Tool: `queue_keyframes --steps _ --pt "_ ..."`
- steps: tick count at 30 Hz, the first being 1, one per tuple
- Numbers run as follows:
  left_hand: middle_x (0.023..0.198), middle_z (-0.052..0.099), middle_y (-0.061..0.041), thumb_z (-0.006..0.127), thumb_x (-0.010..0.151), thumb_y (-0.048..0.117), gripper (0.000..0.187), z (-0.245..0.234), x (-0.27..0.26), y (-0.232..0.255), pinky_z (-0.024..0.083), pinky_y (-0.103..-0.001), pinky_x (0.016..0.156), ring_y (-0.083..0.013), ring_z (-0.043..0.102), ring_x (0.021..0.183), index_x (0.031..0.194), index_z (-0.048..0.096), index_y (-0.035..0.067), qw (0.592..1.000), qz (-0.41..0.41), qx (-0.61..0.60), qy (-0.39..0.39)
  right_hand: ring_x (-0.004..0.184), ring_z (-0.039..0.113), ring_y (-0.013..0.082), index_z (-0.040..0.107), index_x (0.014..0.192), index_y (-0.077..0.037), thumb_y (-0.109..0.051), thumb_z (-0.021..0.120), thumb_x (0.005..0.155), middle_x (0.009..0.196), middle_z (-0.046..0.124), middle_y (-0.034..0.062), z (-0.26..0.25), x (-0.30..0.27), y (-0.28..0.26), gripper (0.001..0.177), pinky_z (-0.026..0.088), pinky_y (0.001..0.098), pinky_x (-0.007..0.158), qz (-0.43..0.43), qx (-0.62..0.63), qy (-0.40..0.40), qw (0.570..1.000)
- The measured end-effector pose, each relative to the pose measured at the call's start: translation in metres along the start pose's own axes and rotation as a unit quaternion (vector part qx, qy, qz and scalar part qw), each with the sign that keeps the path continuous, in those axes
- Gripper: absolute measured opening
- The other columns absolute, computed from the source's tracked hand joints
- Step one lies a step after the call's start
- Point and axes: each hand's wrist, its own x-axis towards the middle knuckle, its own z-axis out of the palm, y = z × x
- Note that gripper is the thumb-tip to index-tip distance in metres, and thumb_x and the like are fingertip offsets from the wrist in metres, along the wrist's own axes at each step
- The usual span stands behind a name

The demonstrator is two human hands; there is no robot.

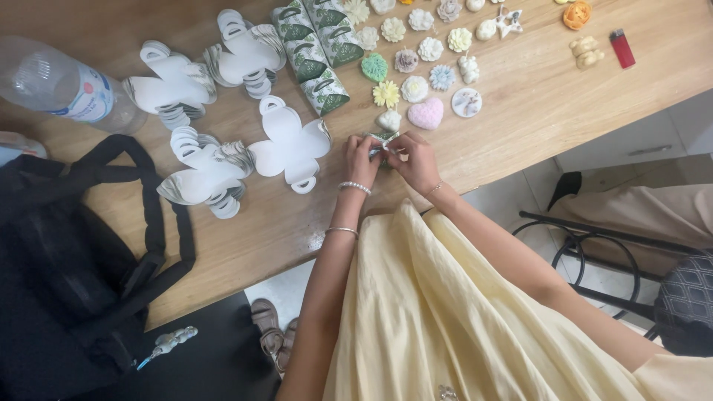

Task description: Packaging decorative candles into small plastic bags and paper boxes on a workbench.

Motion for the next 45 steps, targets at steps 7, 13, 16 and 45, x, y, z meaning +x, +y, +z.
queue_keyframes --steps 7,13,16,45 --pt "0.103 0.057 -0.011 0.088 0.071 0.006 0.038 0.003 0.003 -0.003 0.047 -0.048 0.09 -0.0355 0.055 0.102 0.102 0.068 0.013 1.0 0.019 0.02 0.006 0.085 0.073 0.0236 0.072 0.098 -0.001 0.0 0.076 0.085 0.096 0.068 0.0106 0.0 0.01 0.007 0.014 0.06 0.0334 0.075 0.004 0.082 -0.034 0.996" --pt "0.105 0.065 -0.008 0.088 0.069 0.006 0.049 0.004 0.009 -0.012 0.048 -0.048 0.094 -0.0342 0.057 0.105 0.108 0.061 0.011 1.0 0.009 0.025 -0.016 0.082 0.071 0.0261 0.074 0.097 -0.007 -0.002 0.079 0.08 0.092 0.068 0.011 0.008 0.031 0.016 0.018 0.058 0.0374 0.075 -0.026 0.037 -0.108 0.993" --pt "0.105 0.064 -0.011 0.09 0.067 0.008 0.064 0.008 0.007 -0.015 0.047 -0.048 0.096 -0.0345 0.058 0.106 0.12 0.054 0.01 1.0 -0.001 0.008 -0.02 0.088 0.065 0.0337 0.073 0.096 -0.008 -0.001 0.08 0.073 0.093 0.067 0.0128 0.015 0.031 0.015 0.025 0.055 0.0428 0.08 -0.083 -0.015 -0.112 0.99" --pt "0.13 0.057 -0.013 0.066 0.091 0.011 0.044 -0.055 0.149 -0.074 0.049 -0.052 0.09 -0.0321 0.058 0.12 0.132 0.055 0.018 0.912 0.01 0.41 -0.009 0.078 0.074 0.0187 0.08 0.092 -0.006 0.003 0.083 0.078 0.089 0.074 0.0121 -0.016 0.197 0.015 0.017 0.058 0.032 0.069 -0.072 0.009 -0.125 0.99"
